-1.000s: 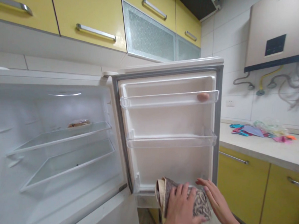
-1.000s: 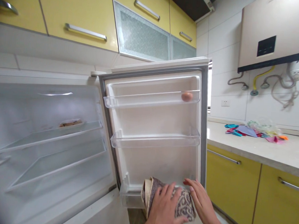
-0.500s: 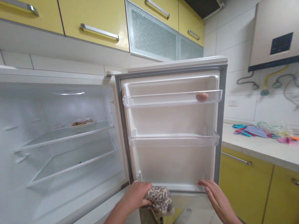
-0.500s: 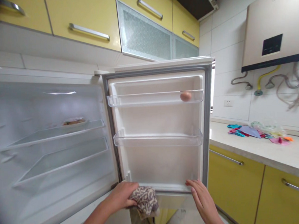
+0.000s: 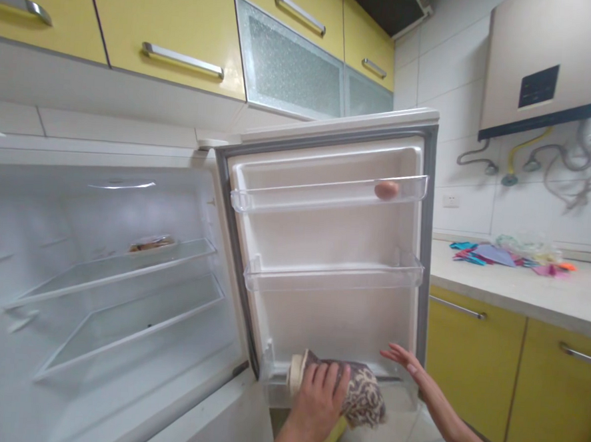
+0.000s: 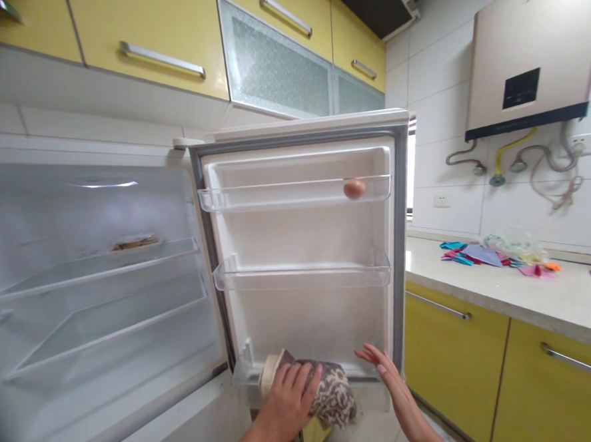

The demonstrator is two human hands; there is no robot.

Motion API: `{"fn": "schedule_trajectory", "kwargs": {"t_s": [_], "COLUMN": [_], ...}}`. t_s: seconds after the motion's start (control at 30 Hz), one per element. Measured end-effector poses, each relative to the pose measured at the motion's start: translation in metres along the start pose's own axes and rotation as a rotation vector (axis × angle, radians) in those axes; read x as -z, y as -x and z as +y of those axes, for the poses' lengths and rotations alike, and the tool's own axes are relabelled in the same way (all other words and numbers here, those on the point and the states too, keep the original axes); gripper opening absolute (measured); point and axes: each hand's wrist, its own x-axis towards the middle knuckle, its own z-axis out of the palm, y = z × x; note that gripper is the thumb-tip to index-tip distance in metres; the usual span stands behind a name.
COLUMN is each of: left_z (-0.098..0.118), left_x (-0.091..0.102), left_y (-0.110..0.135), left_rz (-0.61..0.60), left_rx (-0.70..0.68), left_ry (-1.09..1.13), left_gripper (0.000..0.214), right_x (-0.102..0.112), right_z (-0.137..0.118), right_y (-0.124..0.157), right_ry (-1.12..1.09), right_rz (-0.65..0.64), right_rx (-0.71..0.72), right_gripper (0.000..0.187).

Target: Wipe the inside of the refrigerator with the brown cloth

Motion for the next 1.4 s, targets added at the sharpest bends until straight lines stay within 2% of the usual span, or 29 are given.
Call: {"fn": "schedule_trajectory", "kwargs": {"t_s": [0.07,0.2,0.27,0.37,0.5,0.63,0.73,0.83,0.87,0.97,1.07,1.13,1.2,1.27,1.4], "left_z": [0.033,0.088,0.103,0.108,0.094,0.069,0.038,-0.008,-0.025,-0.073,-0.099,-0.100,-0.088,-0.067,-0.010], "left_x": [-0.008,-0.020,-0.024,-0.028,-0.027,-0.024,-0.018,-0.003,0.004,0.028,0.048,0.055,0.055,0.048,0.023], "left_y": [-0.021,-0.053,-0.062,-0.067,-0.063,-0.045,-0.020,0.014,0.026,0.055,0.066,0.062,0.053,0.040,0.004], "left_rz": [0.127,0.222,0.227,0.234,0.245,0.228,0.233,0.183,0.152,-0.070,-0.300,-0.400,-0.398,-0.273,0.086], "left_rx": [0.029,0.055,0.063,0.080,0.018,0.011,0.020,0.059,0.071,0.109,0.125,0.114,0.050,-0.038,-0.125], "left_ry": [-0.043,-0.064,-0.075,-0.075,-0.036,-0.003,0.025,0.081,0.099,0.146,0.237,0.243,0.185,0.103,-0.007], "left_gripper": [0.047,0.040,0.041,0.040,0.040,0.041,0.040,0.044,0.047,0.063,0.074,0.080,0.085,0.081,0.057], "right_x": [0.003,0.013,0.019,0.025,0.027,0.025,0.023,0.023,0.023,0.023,0.023,0.024,0.026,0.029,0.034], "right_z": [0.000,-0.007,-0.013,-0.021,-0.021,-0.012,-0.007,-0.006,-0.005,-0.007,-0.013,-0.018,-0.024,-0.029,-0.033], "right_y": [0.001,0.000,-0.002,-0.007,-0.012,-0.011,-0.008,-0.007,-0.006,-0.007,-0.008,-0.008,-0.009,-0.010,-0.011], "right_ry": [-0.073,-0.175,-0.193,-0.163,-0.074,0.013,0.093,0.171,0.192,0.222,0.196,0.142,0.088,0.048,-0.005], "right_rz": [-0.001,-0.001,0.006,0.017,0.027,0.071,0.088,0.087,0.085,0.082,0.077,0.067,0.041,0.009,-0.042], "right_rx": [-0.017,-0.067,-0.091,-0.103,-0.095,-0.048,-0.014,-0.004,0.002,0.012,-0.018,-0.050,-0.076,-0.099,-0.156], "right_gripper": [0.058,0.059,0.062,0.068,0.067,0.056,0.050,0.050,0.050,0.053,0.054,0.057,0.060,0.062,0.064]}}
